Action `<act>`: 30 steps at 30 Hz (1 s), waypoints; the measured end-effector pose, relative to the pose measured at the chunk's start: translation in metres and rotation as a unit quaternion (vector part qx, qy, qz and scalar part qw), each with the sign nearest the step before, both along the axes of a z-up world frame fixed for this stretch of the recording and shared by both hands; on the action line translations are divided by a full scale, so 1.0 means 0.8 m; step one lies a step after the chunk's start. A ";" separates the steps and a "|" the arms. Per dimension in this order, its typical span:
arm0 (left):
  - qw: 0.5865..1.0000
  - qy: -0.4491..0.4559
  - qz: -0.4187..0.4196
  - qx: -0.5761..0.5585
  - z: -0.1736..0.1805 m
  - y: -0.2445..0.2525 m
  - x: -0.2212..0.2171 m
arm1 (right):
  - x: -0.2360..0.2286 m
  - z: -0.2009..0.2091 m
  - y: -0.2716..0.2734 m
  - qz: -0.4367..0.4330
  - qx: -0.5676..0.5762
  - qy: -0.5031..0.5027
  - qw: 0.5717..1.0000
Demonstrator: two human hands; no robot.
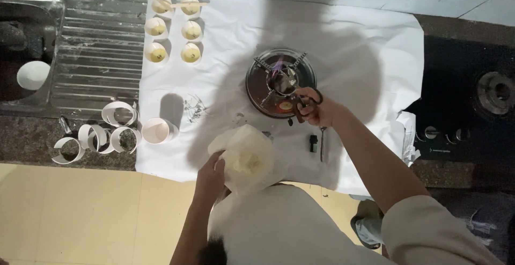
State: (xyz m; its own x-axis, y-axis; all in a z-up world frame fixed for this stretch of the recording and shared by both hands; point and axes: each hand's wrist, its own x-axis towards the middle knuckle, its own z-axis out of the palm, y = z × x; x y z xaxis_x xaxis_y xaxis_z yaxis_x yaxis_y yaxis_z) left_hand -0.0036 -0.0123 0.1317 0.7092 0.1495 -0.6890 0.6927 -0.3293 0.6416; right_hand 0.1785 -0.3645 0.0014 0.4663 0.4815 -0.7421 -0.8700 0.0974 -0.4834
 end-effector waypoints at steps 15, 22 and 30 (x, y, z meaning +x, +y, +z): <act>1.000 -0.023 0.004 -0.007 -0.021 0.002 0.000 | -0.106 0.125 0.033 0.321 -0.274 -0.249 0.872; 0.997 -0.063 -0.030 -0.032 0.025 0.000 0.000 | -0.162 0.140 0.102 0.573 -0.504 -0.356 0.539; 0.963 -0.141 0.089 -0.213 -0.015 0.023 -0.029 | -0.176 0.115 0.163 0.512 -0.518 -0.402 0.555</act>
